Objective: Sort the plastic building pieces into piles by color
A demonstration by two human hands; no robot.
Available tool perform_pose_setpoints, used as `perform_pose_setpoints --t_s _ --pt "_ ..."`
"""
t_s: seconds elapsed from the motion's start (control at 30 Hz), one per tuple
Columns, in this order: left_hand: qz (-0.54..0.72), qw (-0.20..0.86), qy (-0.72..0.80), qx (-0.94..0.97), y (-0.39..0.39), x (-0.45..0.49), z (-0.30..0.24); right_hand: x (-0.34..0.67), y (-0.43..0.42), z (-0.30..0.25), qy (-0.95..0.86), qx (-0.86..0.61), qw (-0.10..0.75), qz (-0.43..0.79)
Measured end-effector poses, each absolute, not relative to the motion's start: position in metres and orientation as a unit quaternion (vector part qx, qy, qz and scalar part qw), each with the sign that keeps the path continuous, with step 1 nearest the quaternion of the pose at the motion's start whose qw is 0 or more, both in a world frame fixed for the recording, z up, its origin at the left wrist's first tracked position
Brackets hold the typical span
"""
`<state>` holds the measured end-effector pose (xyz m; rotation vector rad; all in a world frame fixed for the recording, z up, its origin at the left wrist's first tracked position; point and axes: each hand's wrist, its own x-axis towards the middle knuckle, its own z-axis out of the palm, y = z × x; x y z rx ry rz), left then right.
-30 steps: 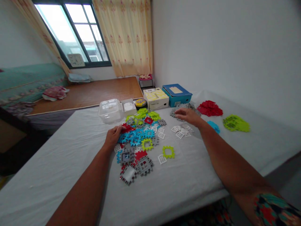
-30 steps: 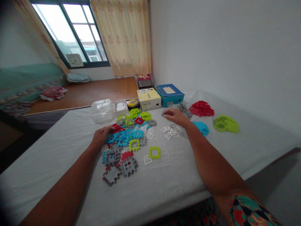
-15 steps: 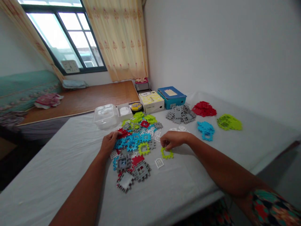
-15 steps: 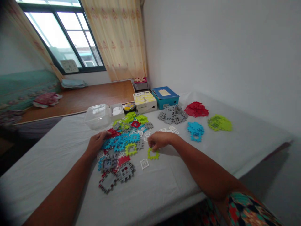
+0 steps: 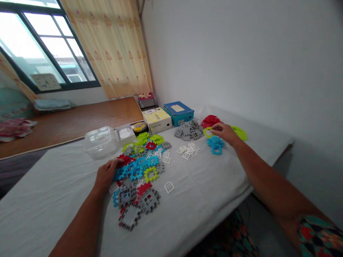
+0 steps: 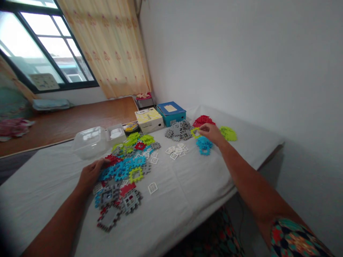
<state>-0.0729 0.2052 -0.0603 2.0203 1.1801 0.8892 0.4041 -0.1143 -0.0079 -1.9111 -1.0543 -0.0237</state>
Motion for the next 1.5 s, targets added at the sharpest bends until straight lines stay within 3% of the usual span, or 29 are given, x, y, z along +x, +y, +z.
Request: perform_pose_setpoints --t_s 0.07,0.17,0.3,0.43,0.57,0.8,1.13,1.33,1.5 --pt "0.334 0.309 0.452 0.767 0.205 -0.073 -0.059 0.452 -0.148 -0.02 -0.299 -0.828 0.462 -0.103" --pt "0.335 0.304 0.443 0.774 0.204 -0.073 -0.058 0.499 -0.192 -0.039 -0.193 -0.884 0.409 -0.119" --pt "0.328 0.297 0.438 0.782 0.206 -0.073 -0.059 0.508 -0.219 -0.054 -0.196 -0.902 0.363 -0.129" --pt "0.324 0.297 0.448 0.779 0.207 -0.072 -0.06 0.475 -0.198 -0.045 -0.206 -0.882 0.38 -0.189" --pt "0.333 0.3 0.439 0.779 0.202 -0.07 -0.06 0.404 -0.138 -0.024 -0.381 -0.824 0.408 -0.101" --pt "0.345 0.307 0.427 0.778 0.193 -0.067 -0.056 0.243 -0.04 -0.017 -0.707 -0.628 0.309 0.1" --pt "0.355 0.318 0.411 0.777 0.194 -0.066 -0.062 0.16 -0.007 -0.035 -0.86 -0.472 0.191 0.021" --pt "0.355 0.305 0.414 0.781 0.195 -0.066 -0.061 0.168 -0.025 -0.03 -0.805 -0.48 0.335 0.098" --pt "0.346 0.296 0.424 0.783 0.196 -0.067 -0.06 0.217 -0.051 -0.025 -0.671 -0.577 0.432 0.173"
